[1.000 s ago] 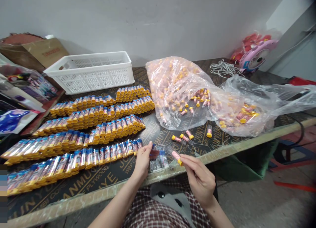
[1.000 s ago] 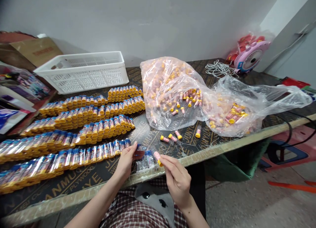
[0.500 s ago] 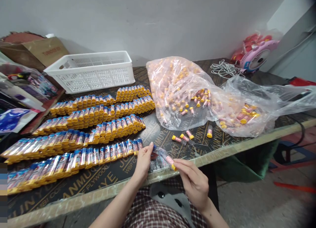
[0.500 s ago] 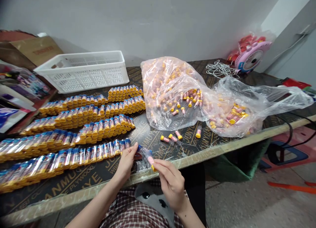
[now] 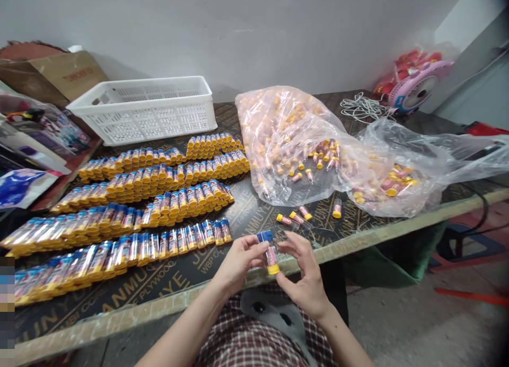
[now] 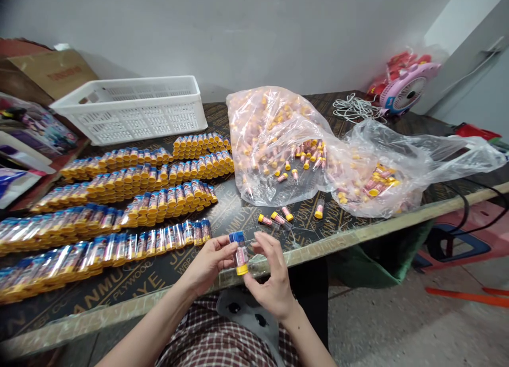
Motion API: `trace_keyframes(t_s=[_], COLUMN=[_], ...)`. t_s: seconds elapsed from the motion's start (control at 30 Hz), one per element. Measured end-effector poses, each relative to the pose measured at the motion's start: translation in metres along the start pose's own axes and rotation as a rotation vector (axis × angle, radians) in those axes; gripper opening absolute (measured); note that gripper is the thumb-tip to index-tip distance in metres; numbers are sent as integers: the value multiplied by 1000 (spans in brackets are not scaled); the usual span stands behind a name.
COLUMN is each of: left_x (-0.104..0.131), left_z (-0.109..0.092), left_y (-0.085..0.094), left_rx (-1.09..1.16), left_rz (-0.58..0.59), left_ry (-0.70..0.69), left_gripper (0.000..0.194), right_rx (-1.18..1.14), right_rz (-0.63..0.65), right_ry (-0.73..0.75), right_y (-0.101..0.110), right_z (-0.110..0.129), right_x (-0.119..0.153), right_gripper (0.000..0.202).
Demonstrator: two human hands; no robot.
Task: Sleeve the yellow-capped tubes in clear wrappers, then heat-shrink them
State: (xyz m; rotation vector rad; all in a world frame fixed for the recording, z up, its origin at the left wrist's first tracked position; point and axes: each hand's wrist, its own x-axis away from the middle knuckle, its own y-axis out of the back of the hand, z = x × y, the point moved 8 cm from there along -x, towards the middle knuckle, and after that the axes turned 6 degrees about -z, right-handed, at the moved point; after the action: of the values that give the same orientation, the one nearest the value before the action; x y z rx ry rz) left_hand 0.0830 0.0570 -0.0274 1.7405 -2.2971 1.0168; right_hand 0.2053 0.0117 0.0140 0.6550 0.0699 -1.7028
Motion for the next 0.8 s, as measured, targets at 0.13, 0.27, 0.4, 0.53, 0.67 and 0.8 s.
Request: trace_keyframes(t_s=[0.13,0.27,0.4,0.53,0.67,0.8], left_x=[7,11,12,12,12,12], left_z=[3,7,11,12,11,11], left_y=[-8,-15,-15,-14,-14,-14], left_rx=[-90,-152,-152,-142,-133,-128], left_rz=[39,73,55,44,35,39], left_ry=[38,59,55,52,62,57], left_gripper=[36,39,39,38,36,35], right_rx=[-40,-38,-86,-124,-165,-180], right_rz=[104,168,124,99,74,72], right_ry=[49,88,73,33,37,43], right_y=[-7,-12,-12,-13,-13,-14], right_z=[7,10,5,1,4,6], right_x=[1,5,8,9,7,5], right_gripper=[80,80,79,79,79,81])
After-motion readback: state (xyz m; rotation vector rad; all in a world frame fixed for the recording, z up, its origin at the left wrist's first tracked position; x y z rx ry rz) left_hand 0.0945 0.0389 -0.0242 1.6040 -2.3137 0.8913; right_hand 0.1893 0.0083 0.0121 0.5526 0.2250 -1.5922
